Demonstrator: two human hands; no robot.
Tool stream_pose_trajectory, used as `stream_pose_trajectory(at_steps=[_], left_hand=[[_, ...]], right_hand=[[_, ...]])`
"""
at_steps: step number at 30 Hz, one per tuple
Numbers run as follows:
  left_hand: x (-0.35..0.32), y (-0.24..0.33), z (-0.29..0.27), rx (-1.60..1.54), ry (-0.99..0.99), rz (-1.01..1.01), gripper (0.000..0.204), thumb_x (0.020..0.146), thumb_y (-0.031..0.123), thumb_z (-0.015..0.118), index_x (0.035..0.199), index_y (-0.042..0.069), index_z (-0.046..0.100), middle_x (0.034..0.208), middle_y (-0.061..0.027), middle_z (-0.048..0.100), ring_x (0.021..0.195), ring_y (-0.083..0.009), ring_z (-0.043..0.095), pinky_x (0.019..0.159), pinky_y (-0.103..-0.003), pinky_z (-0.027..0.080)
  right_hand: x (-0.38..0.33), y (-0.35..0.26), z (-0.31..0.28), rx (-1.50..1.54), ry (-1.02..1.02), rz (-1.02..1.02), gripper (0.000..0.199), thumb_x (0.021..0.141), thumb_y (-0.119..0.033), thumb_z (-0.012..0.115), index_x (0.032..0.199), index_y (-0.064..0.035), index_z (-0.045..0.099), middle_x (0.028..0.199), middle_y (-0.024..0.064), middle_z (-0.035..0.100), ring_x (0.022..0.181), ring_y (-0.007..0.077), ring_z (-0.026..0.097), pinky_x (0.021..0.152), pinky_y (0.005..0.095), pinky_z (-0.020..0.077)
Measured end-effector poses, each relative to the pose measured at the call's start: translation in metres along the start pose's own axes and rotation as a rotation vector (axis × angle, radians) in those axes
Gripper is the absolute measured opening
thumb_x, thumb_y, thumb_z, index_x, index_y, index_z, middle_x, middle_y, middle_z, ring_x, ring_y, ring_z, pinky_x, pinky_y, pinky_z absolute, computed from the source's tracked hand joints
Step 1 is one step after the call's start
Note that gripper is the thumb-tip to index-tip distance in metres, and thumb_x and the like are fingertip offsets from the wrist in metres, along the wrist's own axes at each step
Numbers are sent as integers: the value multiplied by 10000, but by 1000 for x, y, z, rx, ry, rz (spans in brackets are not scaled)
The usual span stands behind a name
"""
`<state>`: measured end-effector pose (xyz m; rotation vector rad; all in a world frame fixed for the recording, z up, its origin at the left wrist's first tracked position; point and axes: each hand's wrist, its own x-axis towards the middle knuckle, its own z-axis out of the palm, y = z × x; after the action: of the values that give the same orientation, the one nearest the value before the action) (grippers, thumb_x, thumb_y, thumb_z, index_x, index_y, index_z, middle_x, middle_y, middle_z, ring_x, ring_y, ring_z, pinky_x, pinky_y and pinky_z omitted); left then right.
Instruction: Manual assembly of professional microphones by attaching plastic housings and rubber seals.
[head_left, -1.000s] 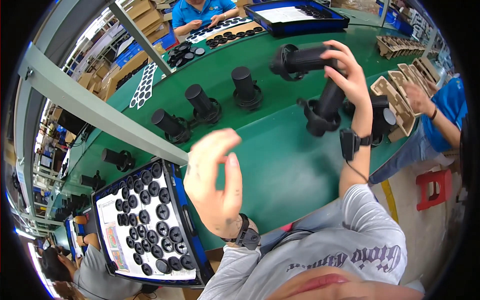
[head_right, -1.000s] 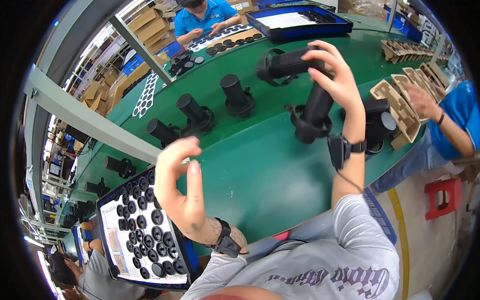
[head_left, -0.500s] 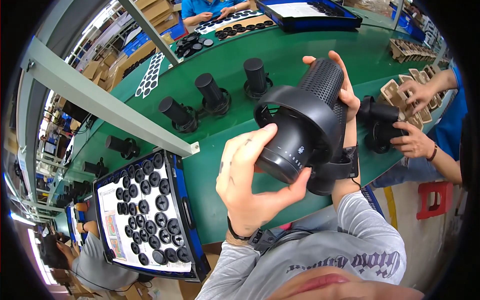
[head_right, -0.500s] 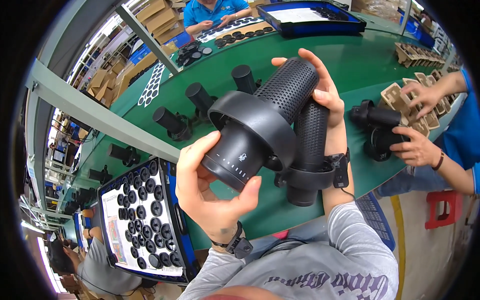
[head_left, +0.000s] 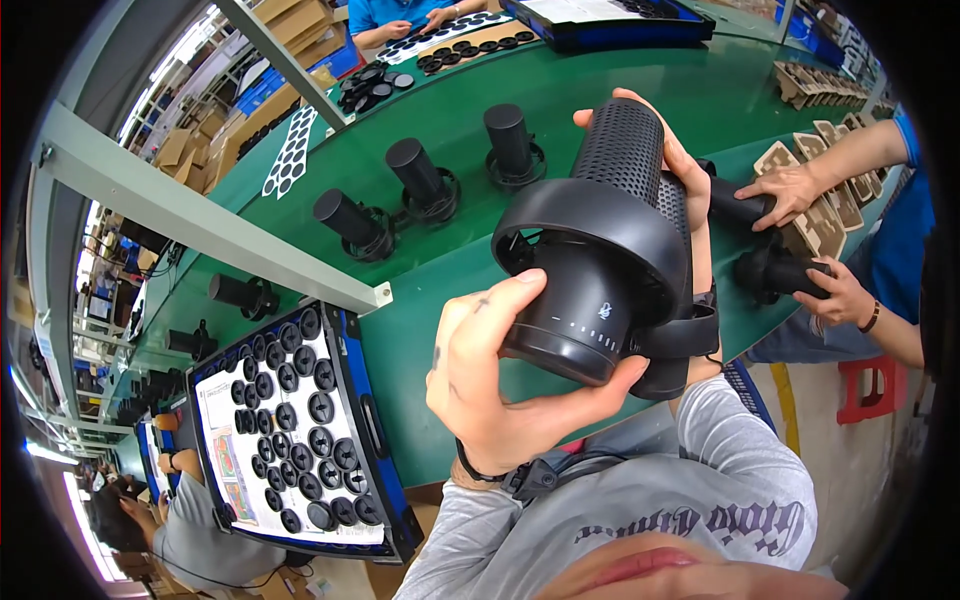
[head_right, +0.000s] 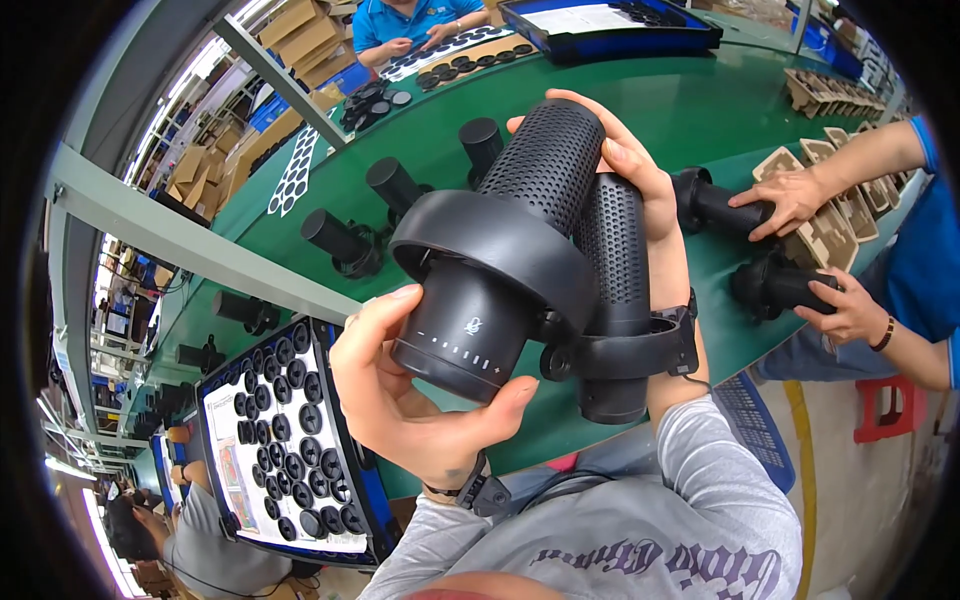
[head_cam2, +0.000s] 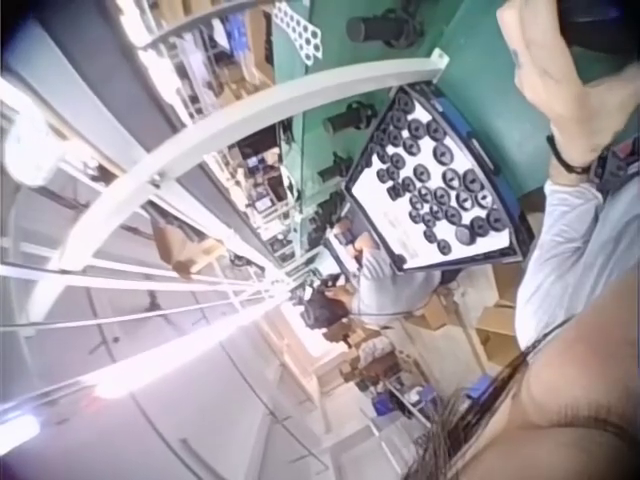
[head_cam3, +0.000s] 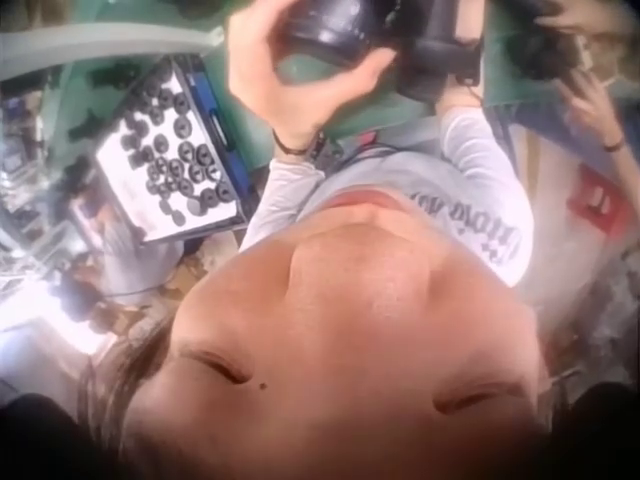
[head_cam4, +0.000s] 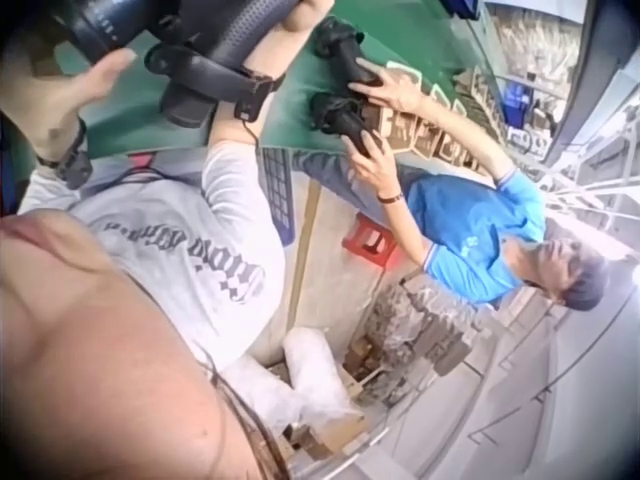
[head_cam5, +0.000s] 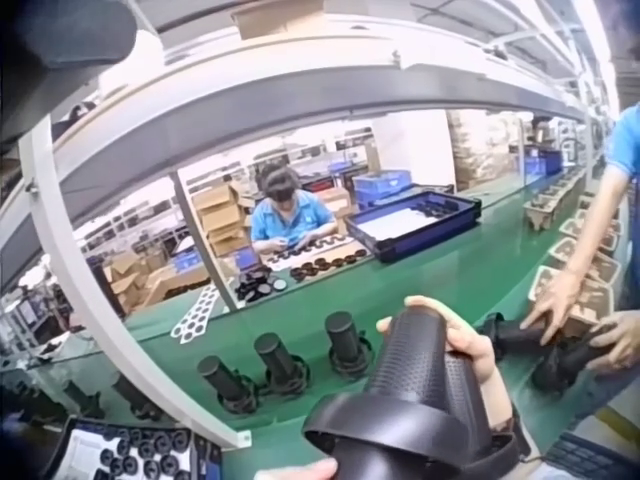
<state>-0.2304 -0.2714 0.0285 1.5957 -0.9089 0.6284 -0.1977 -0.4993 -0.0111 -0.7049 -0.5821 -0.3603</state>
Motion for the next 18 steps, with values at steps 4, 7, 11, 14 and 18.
stream_pose_trajectory(at_steps=[4,7,11,14,18], left_hand=[[-1,-1,-2,-90,27,-31,811,478,238,945,1145,-5,554,957,-123,629,746,-177,655,567,-260,554],[-2,-4,-3,-130,54,-107,816,480,242,949,1139,-8,537,939,-126,636,739,-163,670,574,-260,559],[0,-10,-10,-151,41,-114,770,551,289,922,1130,-13,512,836,-97,660,703,-148,674,551,-225,521],[-1,-8,-9,-318,132,-369,681,685,393,821,1119,-16,491,709,-54,644,620,-98,627,507,-190,452],[2,-9,-15,-322,126,-490,668,717,474,770,1090,-2,485,668,-32,613,562,-68,565,494,-181,394]], right_hand=[[-1,-2,10,-182,72,53,657,923,-360,502,1403,41,303,1305,272,476,1044,275,618,853,399,558],[-3,0,3,-221,147,85,643,938,-366,478,1399,48,307,1271,240,499,1027,267,621,848,385,557],[-6,2,-4,-180,112,97,651,935,-367,488,1402,47,303,1234,212,516,1021,262,620,847,378,554],[-7,1,-12,-186,46,157,674,918,-384,517,1398,41,310,1228,206,519,1030,263,616,853,390,552],[-6,4,-7,-182,2,177,741,874,-430,581,1394,27,318,1233,200,524,1032,273,617,870,409,548]])
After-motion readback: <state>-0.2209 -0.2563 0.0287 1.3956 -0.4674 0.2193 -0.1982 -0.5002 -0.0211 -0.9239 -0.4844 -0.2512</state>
